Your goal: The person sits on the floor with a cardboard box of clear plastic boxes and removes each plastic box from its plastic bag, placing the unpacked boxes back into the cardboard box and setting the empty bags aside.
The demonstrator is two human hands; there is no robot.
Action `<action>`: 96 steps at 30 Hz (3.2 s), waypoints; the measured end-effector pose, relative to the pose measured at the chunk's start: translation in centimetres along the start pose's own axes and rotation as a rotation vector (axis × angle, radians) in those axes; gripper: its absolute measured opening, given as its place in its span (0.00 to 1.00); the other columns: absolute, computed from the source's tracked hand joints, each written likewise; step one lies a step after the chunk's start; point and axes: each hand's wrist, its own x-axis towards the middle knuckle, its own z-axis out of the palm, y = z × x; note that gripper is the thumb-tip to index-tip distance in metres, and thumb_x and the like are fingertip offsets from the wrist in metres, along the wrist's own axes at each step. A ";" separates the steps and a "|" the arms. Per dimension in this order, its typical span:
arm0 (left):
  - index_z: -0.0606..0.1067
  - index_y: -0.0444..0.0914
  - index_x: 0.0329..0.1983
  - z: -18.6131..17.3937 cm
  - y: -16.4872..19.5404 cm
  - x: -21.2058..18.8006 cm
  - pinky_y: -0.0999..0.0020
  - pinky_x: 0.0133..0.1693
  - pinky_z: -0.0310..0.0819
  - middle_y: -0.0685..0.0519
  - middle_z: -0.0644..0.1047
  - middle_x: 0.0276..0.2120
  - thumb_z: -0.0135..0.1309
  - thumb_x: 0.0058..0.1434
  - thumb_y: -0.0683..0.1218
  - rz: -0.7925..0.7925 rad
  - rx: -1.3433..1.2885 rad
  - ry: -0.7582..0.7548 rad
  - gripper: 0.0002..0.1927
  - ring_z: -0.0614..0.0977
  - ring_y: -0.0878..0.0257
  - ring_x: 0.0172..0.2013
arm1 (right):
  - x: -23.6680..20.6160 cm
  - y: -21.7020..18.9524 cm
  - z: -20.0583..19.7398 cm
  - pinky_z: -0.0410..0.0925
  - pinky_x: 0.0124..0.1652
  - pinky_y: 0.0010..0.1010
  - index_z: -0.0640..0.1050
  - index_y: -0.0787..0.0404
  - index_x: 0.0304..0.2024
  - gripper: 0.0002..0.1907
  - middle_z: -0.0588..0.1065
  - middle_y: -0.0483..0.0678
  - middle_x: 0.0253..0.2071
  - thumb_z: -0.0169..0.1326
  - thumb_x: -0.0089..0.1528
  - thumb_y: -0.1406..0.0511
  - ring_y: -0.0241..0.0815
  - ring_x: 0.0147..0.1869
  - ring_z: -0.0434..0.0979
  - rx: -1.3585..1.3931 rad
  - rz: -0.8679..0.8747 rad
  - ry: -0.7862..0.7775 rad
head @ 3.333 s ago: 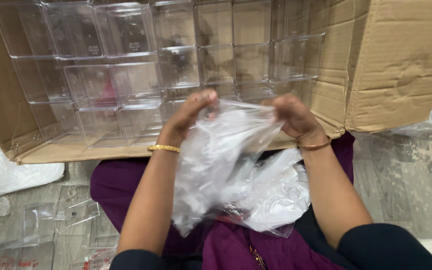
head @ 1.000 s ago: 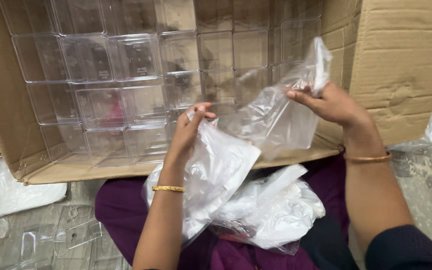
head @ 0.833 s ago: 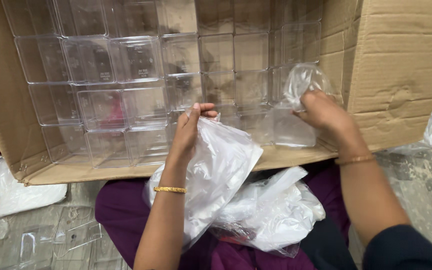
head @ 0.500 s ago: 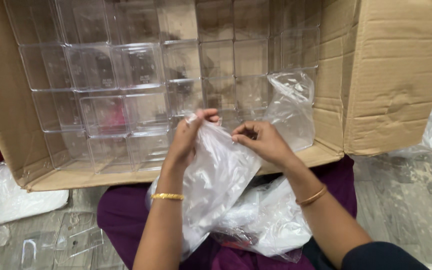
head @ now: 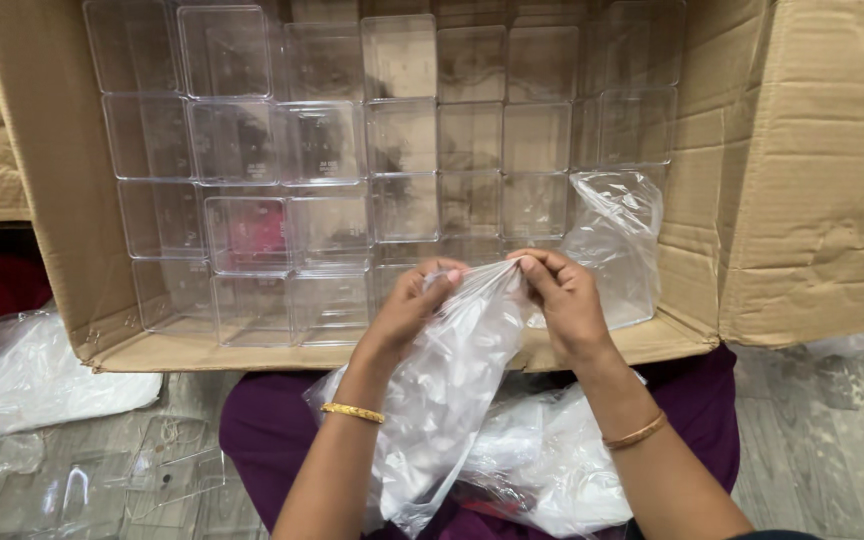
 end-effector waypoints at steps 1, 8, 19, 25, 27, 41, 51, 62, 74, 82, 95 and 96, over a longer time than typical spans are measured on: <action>0.77 0.43 0.38 -0.2 0.2 -0.2 0.75 0.37 0.70 0.61 0.77 0.32 0.57 0.64 0.53 0.018 0.017 0.004 0.10 0.75 0.72 0.33 | -0.2 0.3 -0.5 0.71 0.39 0.23 0.82 0.60 0.42 0.11 0.74 0.36 0.30 0.55 0.66 0.60 0.26 0.31 0.69 0.096 0.102 -0.024; 0.74 0.44 0.29 -2.2 0.2 -3.0 0.74 0.37 0.71 0.61 0.73 0.26 0.60 0.63 0.53 -0.036 -0.057 -0.211 0.12 0.74 0.71 0.30 | -3.3 2.0 -3.7 0.70 0.39 0.31 0.81 0.62 0.28 0.23 0.74 0.48 0.29 0.58 0.69 0.51 0.40 0.35 0.73 0.330 0.098 -0.567; 0.76 0.36 0.37 -3.5 -0.5 1.0 0.56 0.34 0.73 0.44 0.80 0.27 0.53 0.63 0.49 0.021 0.879 0.592 0.11 0.80 0.51 0.31 | 5.2 2.0 -1.6 0.66 0.31 0.36 0.78 0.61 0.46 0.09 0.73 0.45 0.32 0.55 0.63 0.68 0.38 0.30 0.69 -0.427 0.132 -0.049; 0.73 0.33 0.51 -4.7 -3.5 4.0 0.42 0.44 0.70 0.31 0.79 0.35 0.50 0.68 0.48 0.056 1.203 0.554 0.15 0.79 0.33 0.40 | 6.8 5.6 0.1 0.69 0.38 0.34 0.79 0.50 0.53 0.18 0.79 0.51 0.35 0.52 0.62 0.69 0.40 0.34 0.76 -1.081 0.055 -0.093; 0.78 0.35 0.46 -4.6 -3.3 4.1 0.48 0.38 0.73 0.38 0.81 0.35 0.52 0.70 0.49 0.289 1.173 0.489 0.12 0.81 0.38 0.37 | 6.4 5.6 -0.3 0.69 0.36 0.34 0.79 0.50 0.54 0.17 0.79 0.51 0.33 0.48 0.65 0.67 0.41 0.32 0.76 -0.977 0.120 -0.022; 0.79 0.36 0.41 -1.1 -0.5 8.1 0.61 0.35 0.71 0.48 0.79 0.27 0.52 0.67 0.55 0.181 0.683 0.570 0.17 0.79 0.55 0.30 | 11.2 3.6 -1.9 0.68 0.39 0.36 0.79 0.61 0.43 0.11 0.78 0.52 0.32 0.51 0.66 0.61 0.40 0.35 0.75 -0.781 -0.061 0.151; 0.78 0.38 0.36 -1.2 -1.4 7.5 0.70 0.28 0.62 0.58 0.74 0.25 0.51 0.71 0.57 0.291 0.195 0.318 0.19 0.70 0.69 0.25 | 10.1 3.8 -2.5 0.71 0.51 0.43 0.73 0.68 0.53 0.19 0.77 0.55 0.49 0.52 0.72 0.57 0.48 0.49 0.78 0.233 0.076 -0.137; 0.74 0.39 0.24 -1.7 -2.0 7.8 0.73 0.24 0.59 0.62 0.72 0.20 0.57 0.67 0.59 0.277 0.265 0.214 0.23 0.67 0.74 0.22 | 4.9 -0.2 3.0 0.68 0.61 0.36 0.70 0.65 0.66 0.38 0.74 0.52 0.62 0.55 0.63 0.46 0.42 0.63 0.74 -0.093 0.427 -0.753; 0.76 0.31 0.57 -2.0 -1.2 7.9 0.74 0.34 0.72 0.52 0.80 0.35 0.50 0.70 0.54 0.179 -0.088 0.243 0.24 0.77 0.69 0.31 | 3.8 -14.5 -12.7 0.74 0.49 0.48 0.78 0.68 0.47 0.27 0.77 0.44 0.64 0.55 0.64 0.49 0.55 0.54 0.78 -1.262 0.222 -0.390; 0.75 0.28 0.56 -2.4 -0.9 7.5 0.70 0.38 0.76 0.49 0.80 0.36 0.43 0.74 0.57 0.208 -0.291 0.192 0.27 0.80 0.63 0.33 | 5.0 -9.6 -3.8 0.73 0.54 0.43 0.75 0.51 0.63 0.30 0.77 0.47 0.60 0.54 0.62 0.48 0.48 0.55 0.78 -1.023 -0.240 -0.191; 0.76 0.32 0.57 -3.8 -0.8 6.8 0.68 0.46 0.77 0.48 0.82 0.44 0.64 0.58 0.48 0.002 -0.080 0.161 0.25 0.83 0.63 0.43 | 7.3 3.2 -2.2 0.70 0.36 0.25 0.83 0.66 0.40 0.13 0.80 0.43 0.34 0.65 0.60 0.62 0.30 0.36 0.76 -0.309 0.202 -0.275; 0.77 0.30 0.56 -3.8 -0.9 6.5 0.68 0.47 0.77 0.48 0.83 0.44 0.65 0.57 0.46 0.001 -0.080 0.167 0.25 0.83 0.63 0.43 | 7.1 3.2 -2.2 0.69 0.36 0.25 0.83 0.67 0.40 0.12 0.79 0.43 0.34 0.65 0.61 0.62 0.30 0.35 0.75 -0.317 0.226 -0.261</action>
